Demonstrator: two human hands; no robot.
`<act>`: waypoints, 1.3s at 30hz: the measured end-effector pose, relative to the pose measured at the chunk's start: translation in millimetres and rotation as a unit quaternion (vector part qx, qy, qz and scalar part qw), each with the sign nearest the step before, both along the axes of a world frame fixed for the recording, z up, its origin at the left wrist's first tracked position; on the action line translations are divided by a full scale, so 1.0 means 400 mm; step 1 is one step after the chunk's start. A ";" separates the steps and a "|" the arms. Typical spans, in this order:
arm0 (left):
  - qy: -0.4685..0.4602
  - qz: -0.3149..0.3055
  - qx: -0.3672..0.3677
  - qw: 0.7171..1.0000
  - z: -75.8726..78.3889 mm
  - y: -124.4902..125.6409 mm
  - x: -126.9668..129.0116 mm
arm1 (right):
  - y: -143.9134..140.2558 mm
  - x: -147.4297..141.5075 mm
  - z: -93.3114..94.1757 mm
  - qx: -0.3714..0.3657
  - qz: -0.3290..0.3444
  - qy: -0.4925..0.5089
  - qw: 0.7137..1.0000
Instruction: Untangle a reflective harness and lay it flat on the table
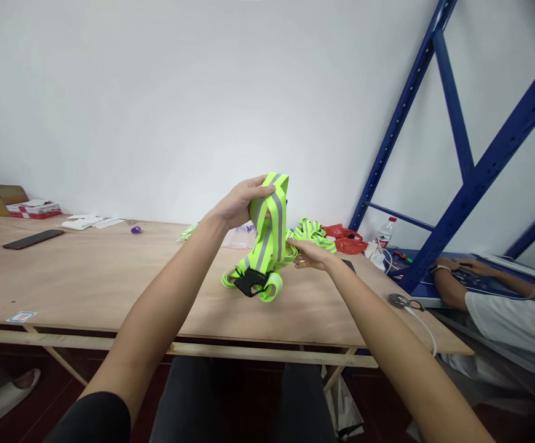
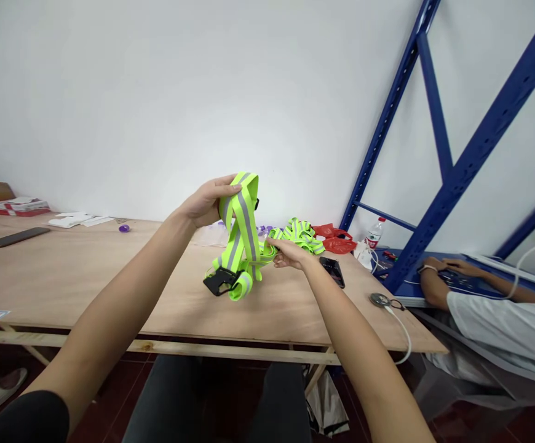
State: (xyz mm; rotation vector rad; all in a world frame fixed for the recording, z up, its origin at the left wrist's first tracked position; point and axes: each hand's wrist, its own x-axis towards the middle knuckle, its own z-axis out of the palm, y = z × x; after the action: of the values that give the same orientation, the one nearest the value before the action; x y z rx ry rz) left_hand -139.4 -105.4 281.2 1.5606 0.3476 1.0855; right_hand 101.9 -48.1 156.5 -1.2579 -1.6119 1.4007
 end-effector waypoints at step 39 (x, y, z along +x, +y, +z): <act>0.051 0.266 0.135 0.953 0.042 -0.026 0.071 | -0.195 -0.046 -0.032 0.265 -0.064 0.082 0.959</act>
State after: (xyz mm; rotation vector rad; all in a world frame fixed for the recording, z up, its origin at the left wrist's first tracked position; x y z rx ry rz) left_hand -111.1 -115.9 297.9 1.8236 0.7474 1.5165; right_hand 83.6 -126.3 143.8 -0.8834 -1.6123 0.8814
